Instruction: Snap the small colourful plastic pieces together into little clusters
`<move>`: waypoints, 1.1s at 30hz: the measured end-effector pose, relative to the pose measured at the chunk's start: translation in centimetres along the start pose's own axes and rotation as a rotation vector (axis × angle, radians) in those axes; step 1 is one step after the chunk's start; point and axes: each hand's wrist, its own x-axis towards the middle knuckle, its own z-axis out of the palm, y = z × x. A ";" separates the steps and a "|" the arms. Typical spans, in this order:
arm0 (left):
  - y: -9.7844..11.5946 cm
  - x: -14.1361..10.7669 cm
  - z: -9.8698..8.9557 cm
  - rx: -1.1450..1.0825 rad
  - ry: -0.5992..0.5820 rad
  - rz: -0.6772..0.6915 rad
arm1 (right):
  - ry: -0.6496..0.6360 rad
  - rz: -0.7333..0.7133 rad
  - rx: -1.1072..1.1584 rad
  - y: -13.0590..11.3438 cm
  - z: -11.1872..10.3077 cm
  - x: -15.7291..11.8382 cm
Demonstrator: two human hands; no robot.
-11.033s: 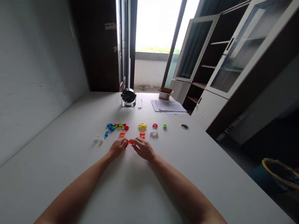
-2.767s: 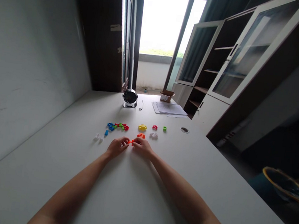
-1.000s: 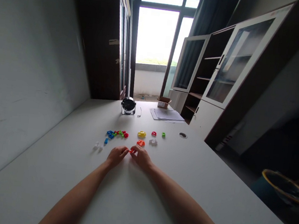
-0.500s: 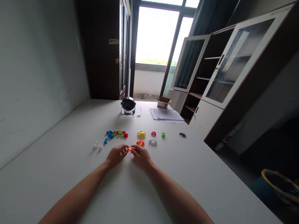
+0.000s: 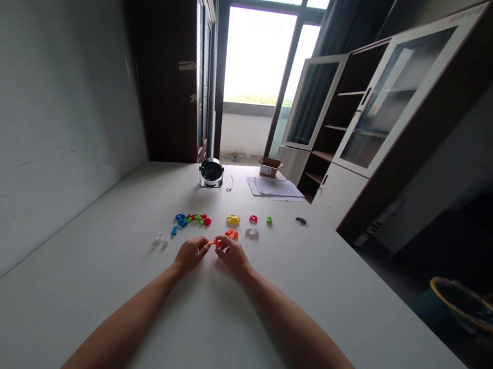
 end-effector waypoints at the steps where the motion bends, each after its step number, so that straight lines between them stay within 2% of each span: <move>1: 0.0 0.0 0.0 -0.002 -0.005 -0.005 | 0.001 -0.012 -0.009 0.0 0.0 0.0; 10: 0.1 0.0 -0.2 0.025 -0.051 0.033 | 0.021 -0.020 -0.085 -0.3 -0.3 -0.1; 21: 0.3 -0.1 -0.3 0.028 -0.073 0.024 | 0.024 0.038 -0.083 -1.2 -0.4 -0.1; 33: 0.2 -0.1 -0.2 0.025 -0.078 0.028 | 0.062 -0.004 -0.104 -1.4 -0.4 -0.1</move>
